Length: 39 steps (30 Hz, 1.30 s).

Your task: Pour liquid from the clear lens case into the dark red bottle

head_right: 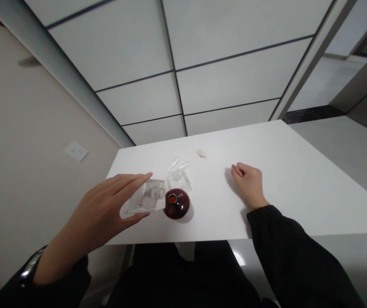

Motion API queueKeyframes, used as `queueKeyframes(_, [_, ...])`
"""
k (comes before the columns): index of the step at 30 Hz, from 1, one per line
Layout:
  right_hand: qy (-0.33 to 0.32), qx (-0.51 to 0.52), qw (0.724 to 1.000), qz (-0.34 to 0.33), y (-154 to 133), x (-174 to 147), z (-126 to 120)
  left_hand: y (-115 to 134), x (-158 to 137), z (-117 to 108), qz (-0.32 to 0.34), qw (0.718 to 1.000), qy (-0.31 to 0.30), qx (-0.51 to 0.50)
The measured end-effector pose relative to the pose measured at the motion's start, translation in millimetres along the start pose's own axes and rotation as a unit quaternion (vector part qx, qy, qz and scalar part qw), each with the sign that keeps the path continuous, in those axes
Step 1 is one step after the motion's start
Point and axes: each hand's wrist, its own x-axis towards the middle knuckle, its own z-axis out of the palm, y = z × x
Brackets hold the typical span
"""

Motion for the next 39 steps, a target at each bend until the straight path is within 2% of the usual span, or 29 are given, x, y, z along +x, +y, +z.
queueKeyframes(29, [0.007,0.004,1.0,-0.004,0.2,-0.3,1.3,-3.3,7.8,-7.1,0.021,0.999,-0.039,0.005])
queueKeyframes(34, [0.001,0.001,1.0,-0.004,0.2,0.3,0.5,1.7,13.6,-9.3,-0.032,0.998,-0.06,-0.006])
queueKeyframes(39, [-0.002,-0.001,1.0,-0.008,-0.3,1.0,0.6,5.3,19.5,-13.5,-0.084,0.99,-0.106,-0.03])
